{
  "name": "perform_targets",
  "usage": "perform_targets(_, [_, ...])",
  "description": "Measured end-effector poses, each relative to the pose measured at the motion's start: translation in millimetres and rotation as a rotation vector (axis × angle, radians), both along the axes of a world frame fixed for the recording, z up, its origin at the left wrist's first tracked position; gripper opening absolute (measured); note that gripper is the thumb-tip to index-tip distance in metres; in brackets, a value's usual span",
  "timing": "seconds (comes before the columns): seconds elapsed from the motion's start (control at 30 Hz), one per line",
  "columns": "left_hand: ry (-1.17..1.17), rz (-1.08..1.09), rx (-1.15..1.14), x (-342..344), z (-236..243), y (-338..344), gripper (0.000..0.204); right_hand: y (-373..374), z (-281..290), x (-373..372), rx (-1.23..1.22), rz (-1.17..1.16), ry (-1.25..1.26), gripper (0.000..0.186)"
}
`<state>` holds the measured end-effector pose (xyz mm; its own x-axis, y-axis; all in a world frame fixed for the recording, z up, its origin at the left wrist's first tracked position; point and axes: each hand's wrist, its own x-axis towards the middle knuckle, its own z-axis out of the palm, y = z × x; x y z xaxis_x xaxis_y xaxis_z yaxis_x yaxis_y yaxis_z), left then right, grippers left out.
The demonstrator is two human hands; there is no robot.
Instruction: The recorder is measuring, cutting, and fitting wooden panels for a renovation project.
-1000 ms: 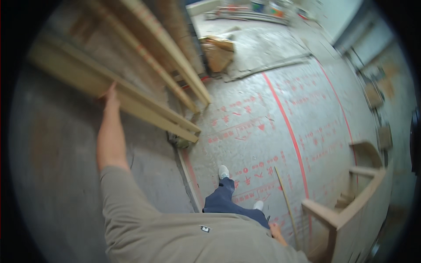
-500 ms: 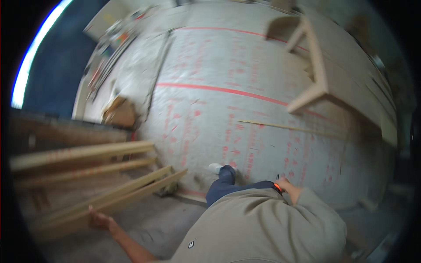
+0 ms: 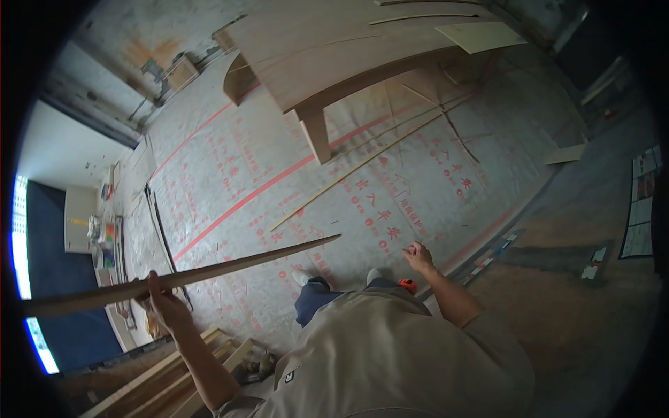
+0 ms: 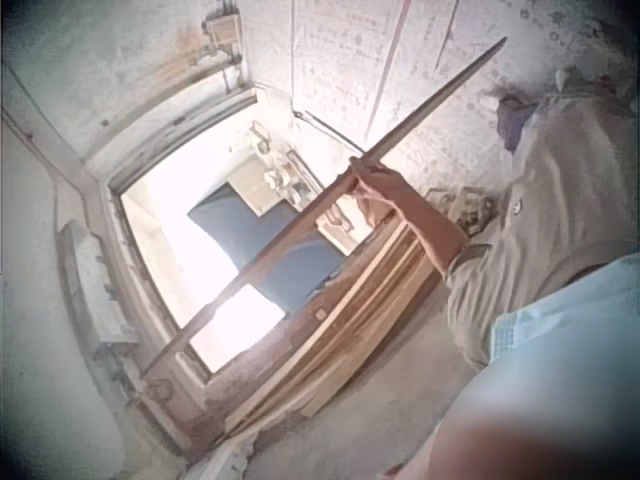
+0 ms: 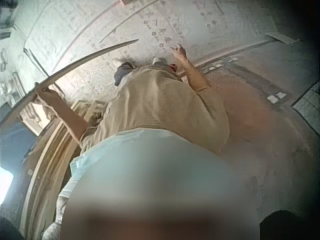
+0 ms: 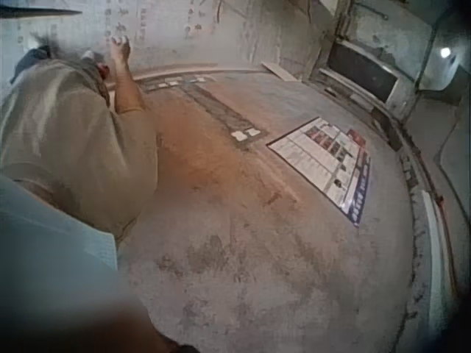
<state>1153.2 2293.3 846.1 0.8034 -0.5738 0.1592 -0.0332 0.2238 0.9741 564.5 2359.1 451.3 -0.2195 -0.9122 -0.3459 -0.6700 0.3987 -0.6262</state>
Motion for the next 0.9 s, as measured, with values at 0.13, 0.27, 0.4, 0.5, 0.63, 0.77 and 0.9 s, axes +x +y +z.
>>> perform_targets(0.13, [0.167, -0.246, -0.045, -138.5, 4.7, -97.1, 0.048, -53.5, 115.0, -20.1, -0.418, 0.051, 0.025, 0.056])
perform_targets(0.27, [0.342, -0.532, -0.074, -242.6, -18.1, -185.7, 0.029, -120.1, 181.2, -57.7, -0.694, 0.145, 0.161, 0.086])
perform_targets(0.4, [0.498, -0.615, -0.003, -341.7, -58.4, -272.3, 0.016, -204.0, 218.0, -117.9, -0.720, 0.190, 0.285, 0.093])
perform_targets(0.5, [0.712, -0.729, 0.053, -422.4, -91.1, -343.1, 0.016, -275.6, 220.6, -182.7, -0.688, 0.258, 0.365, 0.096])
perform_targets(0.63, [0.923, -0.740, 0.208, -540.2, -102.1, -429.6, 0.020, -342.5, 234.4, -290.7, -0.669, 0.151, 0.607, 0.083])
perform_targets(0.77, [1.059, -0.825, 0.307, -643.6, -114.6, -494.1, 0.027, -397.6, 263.3, -406.8, -0.712, 0.157, 0.685, 0.076])
perform_targets(0.9, [1.106, -0.979, 0.363, -751.1, -120.4, -544.8, 0.032, -448.8, 280.6, -520.3, -0.615, 0.208, 0.657, 0.073])
